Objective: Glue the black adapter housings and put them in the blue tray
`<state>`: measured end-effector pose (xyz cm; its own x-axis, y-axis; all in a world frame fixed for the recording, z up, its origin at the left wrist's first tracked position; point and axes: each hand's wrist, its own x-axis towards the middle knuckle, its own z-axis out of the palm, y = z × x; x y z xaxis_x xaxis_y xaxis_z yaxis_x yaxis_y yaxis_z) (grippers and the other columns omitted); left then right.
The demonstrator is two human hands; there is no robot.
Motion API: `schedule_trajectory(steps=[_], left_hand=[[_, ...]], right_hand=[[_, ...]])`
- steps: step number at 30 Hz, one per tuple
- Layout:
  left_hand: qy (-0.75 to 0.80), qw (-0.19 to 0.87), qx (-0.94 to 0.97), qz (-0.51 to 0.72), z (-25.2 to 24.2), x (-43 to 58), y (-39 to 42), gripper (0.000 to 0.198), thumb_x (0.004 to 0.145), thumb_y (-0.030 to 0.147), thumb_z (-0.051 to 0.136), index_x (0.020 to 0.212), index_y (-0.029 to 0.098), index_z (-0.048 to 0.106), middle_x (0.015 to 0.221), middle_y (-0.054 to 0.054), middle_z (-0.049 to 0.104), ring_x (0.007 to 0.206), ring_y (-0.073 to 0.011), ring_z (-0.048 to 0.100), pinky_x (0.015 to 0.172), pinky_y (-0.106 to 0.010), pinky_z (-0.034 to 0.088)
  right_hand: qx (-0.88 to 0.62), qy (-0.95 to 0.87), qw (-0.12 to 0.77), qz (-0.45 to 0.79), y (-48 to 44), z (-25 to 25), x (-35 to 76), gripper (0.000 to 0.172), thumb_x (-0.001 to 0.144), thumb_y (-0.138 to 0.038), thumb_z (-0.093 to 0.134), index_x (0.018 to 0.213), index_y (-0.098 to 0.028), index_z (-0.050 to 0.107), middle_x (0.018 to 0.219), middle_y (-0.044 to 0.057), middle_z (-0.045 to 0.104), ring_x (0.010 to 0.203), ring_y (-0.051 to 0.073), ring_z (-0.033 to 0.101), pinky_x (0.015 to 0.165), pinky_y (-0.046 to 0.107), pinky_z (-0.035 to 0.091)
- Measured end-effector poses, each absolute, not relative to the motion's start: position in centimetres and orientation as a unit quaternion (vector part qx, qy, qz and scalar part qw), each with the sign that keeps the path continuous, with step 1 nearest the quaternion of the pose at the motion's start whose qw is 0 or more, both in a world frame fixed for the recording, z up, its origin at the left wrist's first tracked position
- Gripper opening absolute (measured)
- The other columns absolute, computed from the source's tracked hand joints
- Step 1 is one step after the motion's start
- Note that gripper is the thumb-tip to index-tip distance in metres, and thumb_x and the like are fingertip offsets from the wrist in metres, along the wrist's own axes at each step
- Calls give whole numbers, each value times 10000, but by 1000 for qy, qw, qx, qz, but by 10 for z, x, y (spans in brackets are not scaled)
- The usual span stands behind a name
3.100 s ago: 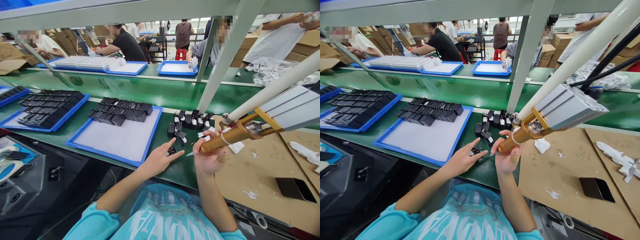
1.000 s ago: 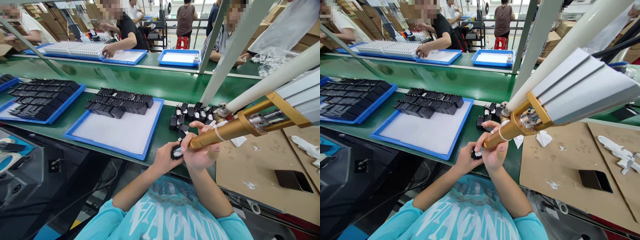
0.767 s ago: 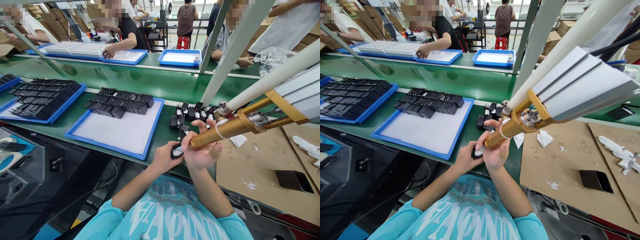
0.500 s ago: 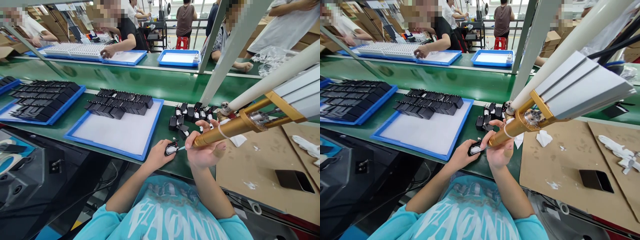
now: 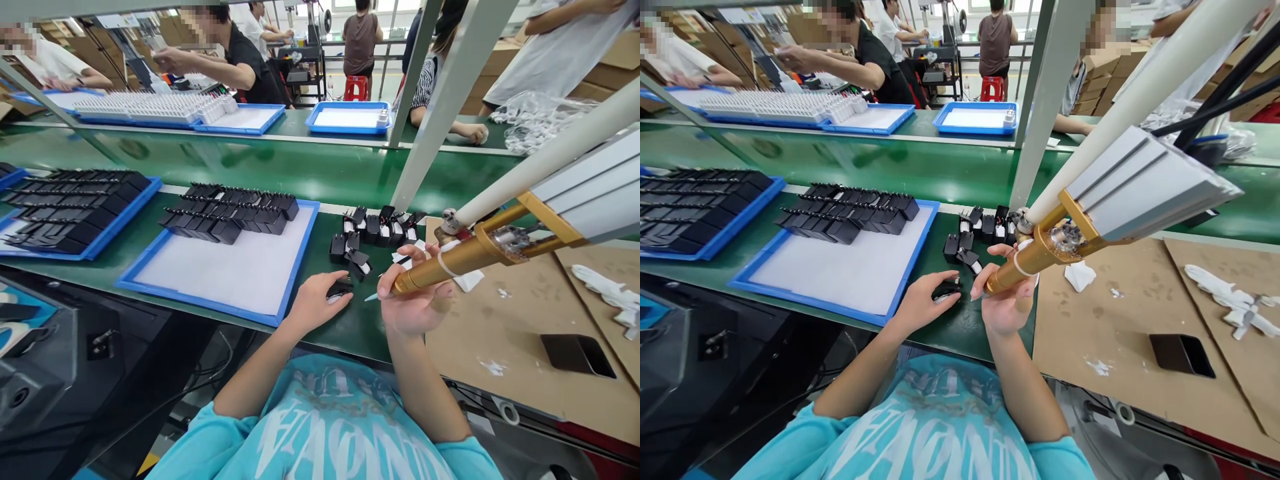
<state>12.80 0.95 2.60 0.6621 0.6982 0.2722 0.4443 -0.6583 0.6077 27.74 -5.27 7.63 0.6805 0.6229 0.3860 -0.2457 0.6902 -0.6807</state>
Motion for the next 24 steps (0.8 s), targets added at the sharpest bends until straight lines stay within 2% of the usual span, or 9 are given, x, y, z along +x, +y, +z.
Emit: schedule_trajectory(steps=[3,7,11,13,17,19,22,24], left_hand=[[346,257,869,242,23,129,9,264,829,265,611,1088,214,607,1025,-38,725,922,-202,685,844,-344,537],[337,263,868,252,19,129,8,238,765,208,610,1003,215,594,936,-19,720,875,-193,682,806,-316,535],[312,323,860,241,20,126,9,309,759,125,546,1053,217,574,990,-9,712,919,-164,663,857,-294,519],[295,312,876,219,25,123,10,373,780,108,522,1135,213,574,1043,-22,702,952,-173,633,874,-307,508],[242,243,925,162,39,116,7,508,880,185,501,1385,225,462,1205,-67,654,1028,-223,573,928,-383,475],[234,228,931,164,41,112,3,531,909,264,515,1430,232,420,1239,-75,640,1035,-226,580,933,-385,481],[262,195,920,215,28,107,4,399,949,309,465,1339,261,539,1126,-46,696,986,-201,637,887,-340,527],[265,197,910,252,10,108,12,394,916,398,519,1279,263,592,1053,-31,719,920,-196,679,810,-300,568]], right_hand=[[-303,-310,864,255,-53,75,278,368,829,-541,424,1079,-308,560,964,-2,605,356,62,523,302,234,363],[-304,-314,864,250,-53,75,279,359,833,-544,430,1048,-289,561,961,4,602,365,60,520,297,229,356],[-304,-299,869,251,-54,74,279,374,839,-536,428,1074,-271,548,958,18,601,405,72,545,291,221,345],[-297,-299,868,261,-53,74,280,370,837,-533,431,1080,-273,535,959,12,603,382,68,535,291,226,348],[-292,-302,868,264,-53,75,280,359,830,-549,438,1054,-278,509,952,1,603,357,60,524,287,214,342],[-285,-297,873,262,-54,76,277,358,836,-558,429,1032,-267,502,948,6,603,363,53,517,278,194,326],[-265,-288,879,273,-53,73,273,348,877,-555,388,995,-246,497,966,24,618,372,47,518,281,177,320],[-247,-290,882,277,-47,69,273,338,894,-545,377,1002,-242,483,956,25,631,339,39,486,276,177,309]])
